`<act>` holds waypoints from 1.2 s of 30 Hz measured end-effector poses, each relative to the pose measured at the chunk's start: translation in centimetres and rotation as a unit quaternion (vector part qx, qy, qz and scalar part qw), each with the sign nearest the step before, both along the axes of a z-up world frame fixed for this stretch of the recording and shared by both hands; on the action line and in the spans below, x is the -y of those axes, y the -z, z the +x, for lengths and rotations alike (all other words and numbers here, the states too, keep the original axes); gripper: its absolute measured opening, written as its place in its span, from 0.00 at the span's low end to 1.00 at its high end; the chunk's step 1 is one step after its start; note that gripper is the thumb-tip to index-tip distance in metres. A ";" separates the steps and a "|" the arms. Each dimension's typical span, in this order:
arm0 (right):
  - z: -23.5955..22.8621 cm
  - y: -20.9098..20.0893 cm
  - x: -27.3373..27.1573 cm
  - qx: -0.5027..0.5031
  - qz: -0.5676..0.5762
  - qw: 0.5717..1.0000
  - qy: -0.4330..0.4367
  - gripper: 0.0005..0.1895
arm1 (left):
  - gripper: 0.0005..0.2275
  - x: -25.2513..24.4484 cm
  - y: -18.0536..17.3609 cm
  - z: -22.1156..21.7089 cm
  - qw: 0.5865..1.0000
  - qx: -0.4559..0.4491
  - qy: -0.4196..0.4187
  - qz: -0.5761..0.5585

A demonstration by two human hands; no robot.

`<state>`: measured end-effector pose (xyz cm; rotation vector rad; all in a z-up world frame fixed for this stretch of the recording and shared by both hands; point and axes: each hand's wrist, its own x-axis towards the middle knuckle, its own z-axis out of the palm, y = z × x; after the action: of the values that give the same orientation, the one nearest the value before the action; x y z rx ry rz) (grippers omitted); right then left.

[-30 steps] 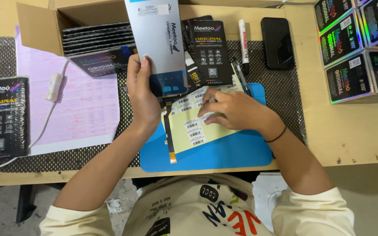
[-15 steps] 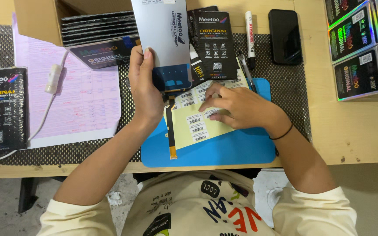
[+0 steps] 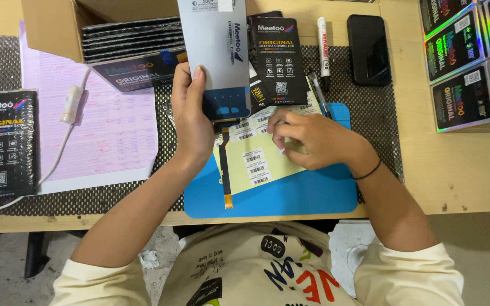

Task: The person repeatedly takes a smartphone screen assembly from a box, removes it from a plastic sleeve, and writes on the back of the screen with a pen. The person then places the screen back into the sleeve and returns it to the box.

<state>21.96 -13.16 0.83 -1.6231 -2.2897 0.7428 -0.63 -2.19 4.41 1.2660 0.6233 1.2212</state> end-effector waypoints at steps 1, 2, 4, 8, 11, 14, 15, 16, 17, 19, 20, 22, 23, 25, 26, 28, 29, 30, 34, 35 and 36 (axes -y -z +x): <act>-0.1 -0.4 0.0 0.000 0.000 1.000 0.000 0.05 | 0.10 -0.2 0.1 -0.2 1.000 0.000 0.000 0.000; -0.2 -0.8 0.0 -0.021 -0.009 1.000 0.004 0.06 | 0.10 -0.4 0.1 -0.3 1.000 0.003 -0.009 0.003; -0.5 -1.8 0.0 -0.041 -0.018 0.999 0.007 0.07 | 0.10 -1.1 0.6 -0.5 1.000 0.006 -0.018 0.007; -1.4 -4.4 -0.2 -0.089 -0.019 0.996 0.022 0.07 | 0.09 -2.3 1.5 -0.8 0.999 0.031 -0.034 0.007; -0.7 -3.6 -0.1 -0.152 -0.018 0.988 0.030 0.06 | 0.08 -1.9 0.5 -0.8 0.999 0.037 -0.033 -0.006; 0.2 -2.9 0.0 -0.193 0.002 0.980 0.045 0.06 | 0.07 -1.0 -0.4 -0.6 0.999 0.032 -0.021 -0.015; 0.4 -3.0 0.1 -0.207 0.016 0.977 0.054 0.06 | 0.06 -0.7 -0.7 -0.6 0.999 0.026 -0.012 -0.019; 0.3 -3.2 0.2 -0.207 0.017 0.977 0.054 0.06 | 0.06 -0.1 -1.5 -0.4 0.999 0.025 -0.012 -0.018; 0.2 -3.5 0.2 -0.235 0.040 0.969 0.061 0.06 | 0.06 0.6 -2.4 -0.2 1.000 0.012 0.005 -0.020; 0.1 -3.5 0.4 -0.263 0.064 0.960 0.068 0.06 | 0.06 1.4 -2.5 0.2 1.000 -0.002 0.022 -0.020; 0.1 -3.2 0.5 -0.291 0.095 0.947 0.092 0.05 | 0.06 1.5 -1.9 0.3 0.998 -0.016 0.054 -0.025; 0.0 -2.9 0.7 -0.320 0.128 0.932 0.115 0.06 | 0.07 1.4 -0.2 0.7 0.995 -0.032 0.086 -0.028; 0.0 -2.7 0.8 -0.333 0.144 0.921 0.141 0.08 | 0.08 1.3 0.8 0.9 0.992 -0.069 0.104 0.011; 0.0 -2.5 0.7 -0.346 0.163 0.909 0.164 0.15 | 0.09 1.3 2.8 1.3 0.985 -0.107 0.122 0.053; 0.0 -2.4 0.7 -0.356 0.166 0.902 0.177 0.17 | 0.11 1.5 3.7 1.5 0.981 -0.120 0.140 0.065; -0.1 -2.4 0.7 -0.366 0.170 0.895 0.190 0.20 | 0.13 2.1 4.1 1.8 0.975 -0.135 0.159 0.076; -0.3 -2.5 0.6 -0.376 0.168 0.890 0.197 0.20 | 0.15 2.6 3.6 1.8 0.971 -0.144 0.175 0.073; -0.6 -2.4 0.7 -0.386 0.164 0.885 0.204 0.20 | 0.17 3.2 3.1 1.7 0.967 -0.153 0.190 0.067; -1.3 -3.0 0.8 -0.397 0.163 0.872 0.237 0.16 | 0.20 3.1 4.1 1.8 0.964 -0.124 0.219 0.082; -1.3 -3.1 0.9 -0.403 0.164 0.866 0.247 0.16 | 0.20 3.2 4.0 1.8 0.964 -0.121 0.221 0.086; -1.3 -3.2 0.8 -0.408 0.166 0.861 0.256 0.16 | 0.20 3.2 3.8 1.8 0.964 -0.117 0.223 0.091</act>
<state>20.69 -13.99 4.01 -1.2979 -1.2285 0.6655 1.17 -5.35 0.56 1.6176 0.3658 0.7729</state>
